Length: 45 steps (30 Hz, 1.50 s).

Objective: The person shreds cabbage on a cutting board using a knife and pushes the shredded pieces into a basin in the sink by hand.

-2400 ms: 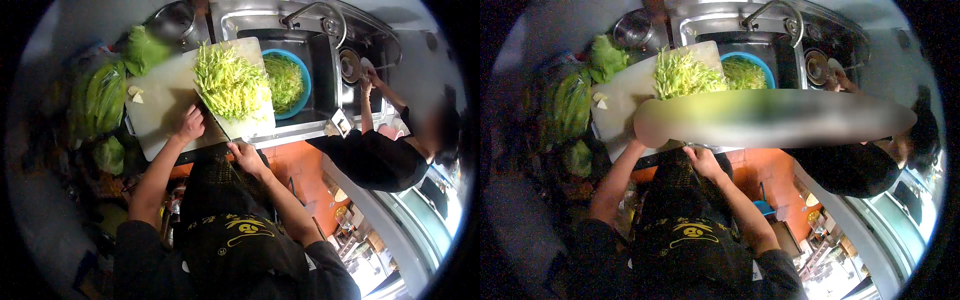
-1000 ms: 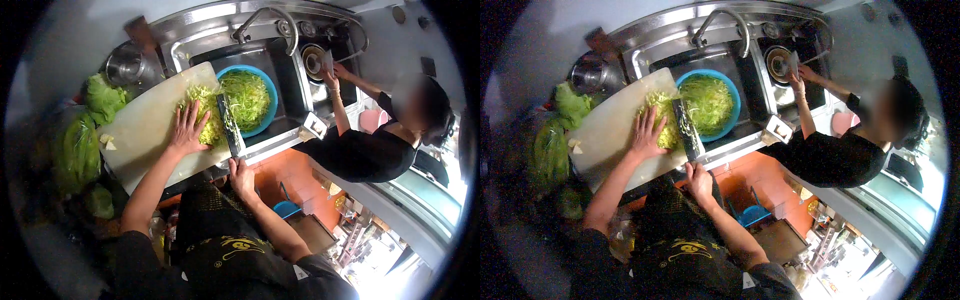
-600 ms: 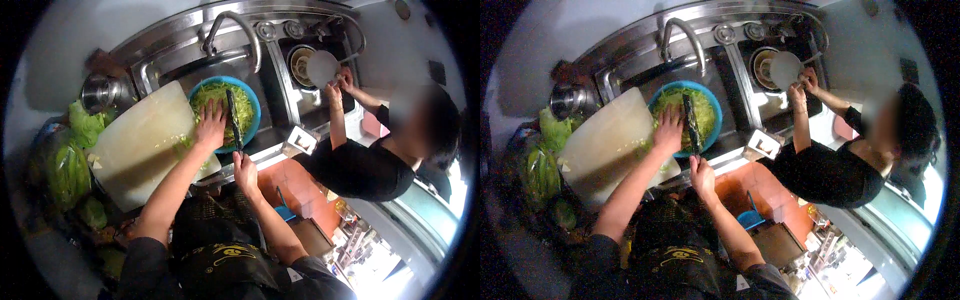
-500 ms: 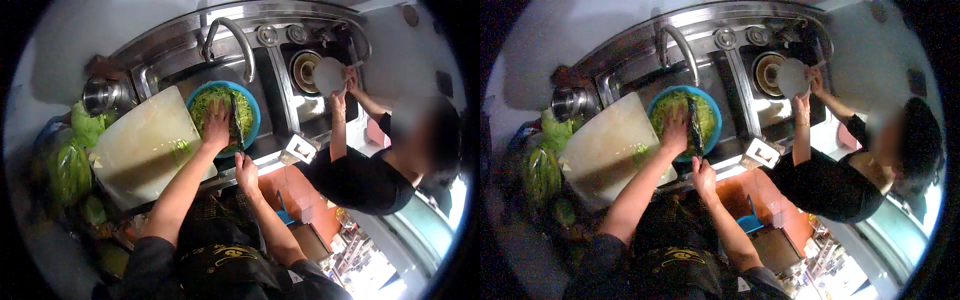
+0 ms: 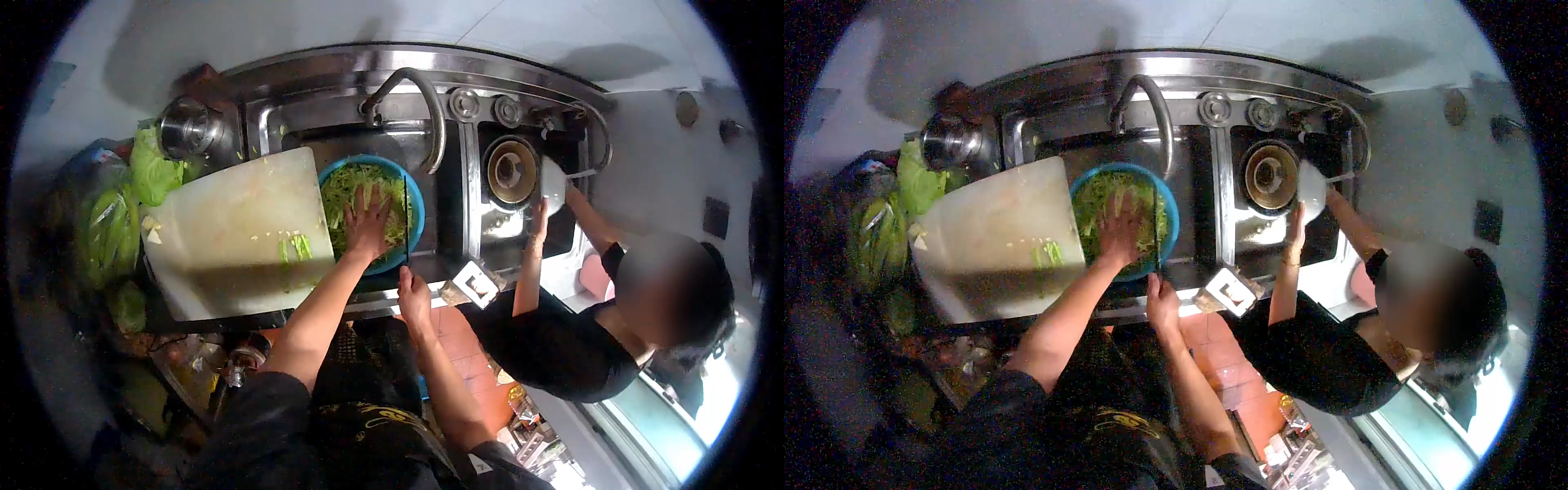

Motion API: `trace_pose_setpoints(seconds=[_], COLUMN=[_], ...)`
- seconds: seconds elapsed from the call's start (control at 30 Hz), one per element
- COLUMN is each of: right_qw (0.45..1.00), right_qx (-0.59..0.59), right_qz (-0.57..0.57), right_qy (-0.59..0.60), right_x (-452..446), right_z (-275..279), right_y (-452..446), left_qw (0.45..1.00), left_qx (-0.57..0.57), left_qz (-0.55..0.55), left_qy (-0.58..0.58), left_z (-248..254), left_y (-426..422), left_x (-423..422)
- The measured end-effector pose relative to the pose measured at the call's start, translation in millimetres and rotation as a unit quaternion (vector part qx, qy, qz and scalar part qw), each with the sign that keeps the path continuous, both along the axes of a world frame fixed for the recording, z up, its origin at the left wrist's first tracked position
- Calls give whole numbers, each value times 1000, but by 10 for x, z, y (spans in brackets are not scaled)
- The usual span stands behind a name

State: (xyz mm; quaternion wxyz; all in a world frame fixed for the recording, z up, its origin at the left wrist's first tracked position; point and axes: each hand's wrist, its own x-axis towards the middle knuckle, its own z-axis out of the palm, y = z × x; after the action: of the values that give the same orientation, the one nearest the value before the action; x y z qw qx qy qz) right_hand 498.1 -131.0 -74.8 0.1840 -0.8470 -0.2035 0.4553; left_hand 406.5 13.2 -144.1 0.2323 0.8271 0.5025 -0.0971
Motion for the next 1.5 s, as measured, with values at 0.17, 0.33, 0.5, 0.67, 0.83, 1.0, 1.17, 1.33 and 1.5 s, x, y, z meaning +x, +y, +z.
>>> trace_pose_setpoints(seconds=[0.17, 0.33, 0.5, 0.67, 0.83, 1.0, 1.17, 1.33, 1.5], right_qw=[997, 996, 991, 990, 996, 999, 993, 998, 993], right_qx=[45, 81, 84, 43, 53, 42, 94, 65, 114], right_qz=[20, -9, 43, -97, -47, -20, -43, -7, -18], right_qy=[-63, -41, -94, 88, 52, 22, 52, 12, 15], right_x=[-33, -91, -104, -221, -118, -173, -114, -64, -66], right_z=[-171, -219, -193, 178, 103, 396, 383, 497, 494], right_y=[-192, -267, -355, -198, -308, -168, -254, -241, -260], left_qw=[995, 977, 961, 899, 911, 914, 880, 879, 966], left_qx=[16, 22, 71, 217, 230, 165, 155, 159, 49], left_qz=[74, 179, 138, 173, 304, 312, 290, 275, 163], left_qy=[-59, -116, -231, -339, -161, -202, -342, -356, -196], left_z=[395, 289, 577, 683, 375, 393, 381, 396, 316], left_y=[-125, -213, -371, -796, -950, -732, -452, -414, -228], left_x=[-236, -275, -438, -1904, -2572, -1075, -175, -267, -243])
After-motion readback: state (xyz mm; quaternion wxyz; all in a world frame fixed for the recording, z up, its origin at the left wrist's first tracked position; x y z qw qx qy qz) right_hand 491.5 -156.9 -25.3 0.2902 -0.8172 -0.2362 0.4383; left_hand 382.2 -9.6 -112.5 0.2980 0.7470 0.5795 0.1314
